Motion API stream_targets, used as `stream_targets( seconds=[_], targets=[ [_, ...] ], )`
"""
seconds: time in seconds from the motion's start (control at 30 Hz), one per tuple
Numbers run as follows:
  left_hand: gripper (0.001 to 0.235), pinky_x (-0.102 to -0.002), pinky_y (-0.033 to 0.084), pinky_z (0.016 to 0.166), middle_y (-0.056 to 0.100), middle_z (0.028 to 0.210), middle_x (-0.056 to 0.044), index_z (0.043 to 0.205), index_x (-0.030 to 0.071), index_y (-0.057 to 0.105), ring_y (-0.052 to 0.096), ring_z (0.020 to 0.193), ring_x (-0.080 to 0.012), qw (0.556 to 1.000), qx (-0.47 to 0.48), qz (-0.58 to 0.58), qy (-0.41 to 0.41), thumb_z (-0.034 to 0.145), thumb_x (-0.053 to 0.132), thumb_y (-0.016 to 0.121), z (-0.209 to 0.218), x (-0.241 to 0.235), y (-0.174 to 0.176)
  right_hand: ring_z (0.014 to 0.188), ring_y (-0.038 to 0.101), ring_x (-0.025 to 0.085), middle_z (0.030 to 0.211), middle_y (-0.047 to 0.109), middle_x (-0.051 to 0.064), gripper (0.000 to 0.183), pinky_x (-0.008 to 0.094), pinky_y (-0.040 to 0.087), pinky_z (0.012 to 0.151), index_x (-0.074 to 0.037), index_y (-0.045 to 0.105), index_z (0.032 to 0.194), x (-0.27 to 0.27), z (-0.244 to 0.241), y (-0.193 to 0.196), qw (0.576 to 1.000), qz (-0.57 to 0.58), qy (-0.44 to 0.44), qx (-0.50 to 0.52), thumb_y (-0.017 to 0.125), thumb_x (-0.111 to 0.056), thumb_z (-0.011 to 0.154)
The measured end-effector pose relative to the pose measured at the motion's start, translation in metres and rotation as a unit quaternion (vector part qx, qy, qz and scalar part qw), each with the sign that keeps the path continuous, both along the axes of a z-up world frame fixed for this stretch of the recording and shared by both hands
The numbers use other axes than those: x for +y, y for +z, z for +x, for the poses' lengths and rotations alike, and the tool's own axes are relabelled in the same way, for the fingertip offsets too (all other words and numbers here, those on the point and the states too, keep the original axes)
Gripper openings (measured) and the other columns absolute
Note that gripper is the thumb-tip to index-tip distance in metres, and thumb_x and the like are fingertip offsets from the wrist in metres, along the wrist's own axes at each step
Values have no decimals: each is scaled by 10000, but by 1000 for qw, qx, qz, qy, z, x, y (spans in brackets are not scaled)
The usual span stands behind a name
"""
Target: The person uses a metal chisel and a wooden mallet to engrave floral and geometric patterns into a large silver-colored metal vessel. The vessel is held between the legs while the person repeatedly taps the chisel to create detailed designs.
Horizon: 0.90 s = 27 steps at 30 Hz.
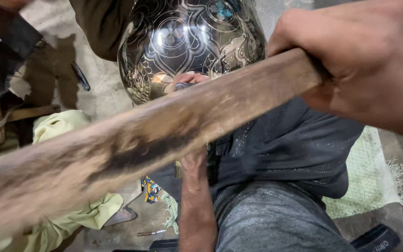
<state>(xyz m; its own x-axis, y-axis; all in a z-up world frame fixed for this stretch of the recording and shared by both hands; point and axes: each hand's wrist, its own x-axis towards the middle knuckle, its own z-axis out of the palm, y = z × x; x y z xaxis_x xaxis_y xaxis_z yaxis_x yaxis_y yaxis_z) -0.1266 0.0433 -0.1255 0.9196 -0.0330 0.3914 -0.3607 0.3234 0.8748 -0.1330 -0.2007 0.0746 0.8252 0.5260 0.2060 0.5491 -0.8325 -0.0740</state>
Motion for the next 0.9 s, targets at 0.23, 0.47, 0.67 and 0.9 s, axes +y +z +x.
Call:
stream_targets(
  seconds=[0.23, 0.47, 0.67, 0.9],
  targets=[
    [287, -359, 476, 663, 693, 856, -232, 1241, -28, 639, 589, 725, -281, 920, 98, 271, 264, 972, 14, 729, -4, -22, -4, 571, 601, 118, 684, 617, 30, 130, 278, 501, 573, -110, 639, 968, -9, -1, -16, 982, -161, -99, 16, 734, -199, 966],
    [258, -313, 659, 827, 746, 1091, -147, 1281, -9, 613, 755, 917, -211, 937, -95, 199, 273, 1028, 3, 659, -9, -29, 7, 565, 590, 136, 674, 624, 24, 128, 276, 485, 502, -128, 634, 1099, -7, 4, -16, 988, -117, -62, 79, 653, -187, 987],
    [376, -364, 617, 952, 716, 1162, -142, 1315, -18, 559, 684, 1033, -224, 978, -23, 79, 191, 991, 76, 726, -11, -32, 10, 570, 638, 129, 665, 638, -22, 192, 295, 478, 505, -249, 654, 1107, 6, -13, 8, 969, -240, -14, -62, 585, -391, 999],
    [479, -435, 568, 1102, 668, 1215, -187, 1361, -15, 526, 659, 1143, -259, 992, 9, -65, 108, 986, 210, 722, -13, -31, 4, 646, 641, 120, 695, 647, -39, 236, 290, 481, 565, -235, 699, 1061, 21, -2, 20, 977, -181, -2, -110, 629, -436, 959]
  ],
)
